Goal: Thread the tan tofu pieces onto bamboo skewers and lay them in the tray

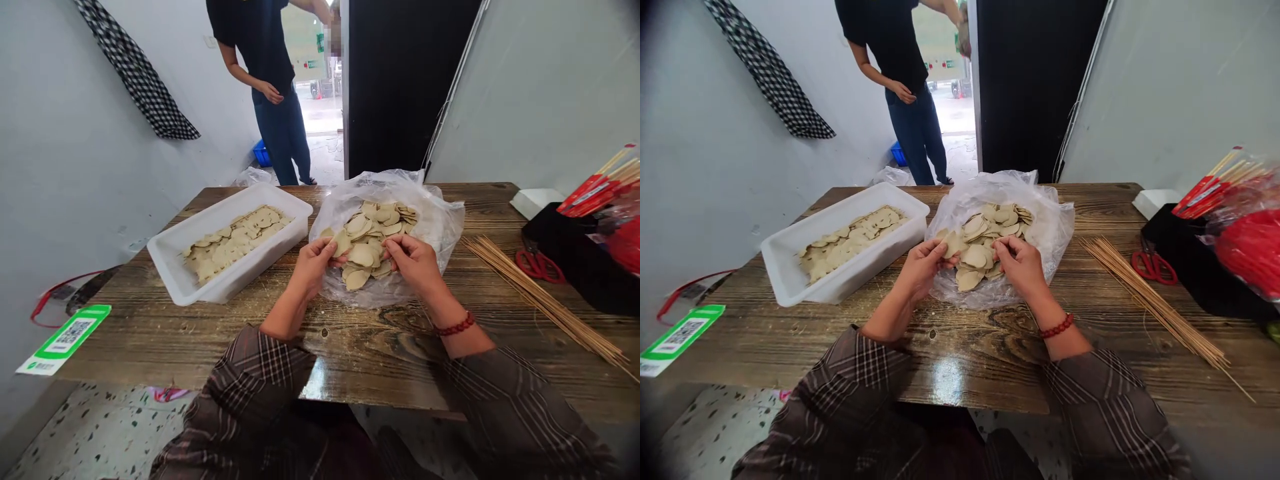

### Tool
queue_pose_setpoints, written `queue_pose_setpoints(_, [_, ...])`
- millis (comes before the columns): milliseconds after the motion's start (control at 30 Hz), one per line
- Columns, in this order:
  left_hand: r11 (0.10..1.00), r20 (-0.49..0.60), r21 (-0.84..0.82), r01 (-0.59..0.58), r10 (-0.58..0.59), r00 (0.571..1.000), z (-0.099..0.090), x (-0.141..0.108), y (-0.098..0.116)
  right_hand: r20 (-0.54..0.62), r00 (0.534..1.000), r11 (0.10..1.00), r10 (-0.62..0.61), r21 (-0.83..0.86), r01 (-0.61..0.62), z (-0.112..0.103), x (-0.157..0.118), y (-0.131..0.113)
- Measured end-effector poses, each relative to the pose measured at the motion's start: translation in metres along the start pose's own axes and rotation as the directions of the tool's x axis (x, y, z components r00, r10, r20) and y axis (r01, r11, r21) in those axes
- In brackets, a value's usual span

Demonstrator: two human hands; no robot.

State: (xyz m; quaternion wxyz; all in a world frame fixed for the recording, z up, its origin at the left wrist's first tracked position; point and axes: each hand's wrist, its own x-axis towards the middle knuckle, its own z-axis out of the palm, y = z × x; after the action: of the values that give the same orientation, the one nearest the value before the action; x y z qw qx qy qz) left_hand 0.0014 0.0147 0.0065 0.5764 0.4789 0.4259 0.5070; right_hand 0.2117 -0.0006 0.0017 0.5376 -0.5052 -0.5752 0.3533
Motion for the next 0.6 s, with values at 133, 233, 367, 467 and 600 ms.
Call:
queue_pose_setpoints(133, [0.999, -0.018, -0.040, 0.001, -0.002, 1.000, 0.000, -0.001, 0.004, 0.089, 0.996, 1.000, -0.024, -0.014, 0.025, 0.012, -0.016, -0.010])
queue_pose_setpoints(233, [0.999, -0.038, -0.041, -0.023, 0.021, 0.999, -0.001, 0.000, 0.005, 0.149, 0.988, 0.996, -0.041, -0.078, 0.053, 0.020, -0.027, -0.016])
queue_pose_setpoints(367, [0.998, -0.054, -0.037, -0.044, 0.042, 0.998, -0.003, 0.000, 0.007, 0.209, 0.973, 0.977, -0.099, -0.166, 0.135, 0.024, -0.035, -0.018])
queue_pose_setpoints(467, [0.998, -0.083, -0.041, -0.045, 0.041, 0.996, -0.004, -0.001, 0.010, 0.245, 0.959, 0.960, -0.141, -0.202, 0.193, 0.025, -0.036, -0.016])
queue_pose_setpoints(600, [0.996, -0.125, -0.049, -0.074, 0.067, 0.990, -0.004, -0.002, 0.013, 0.254, 0.948, 0.936, -0.194, -0.242, 0.256, 0.024, -0.037, -0.016])
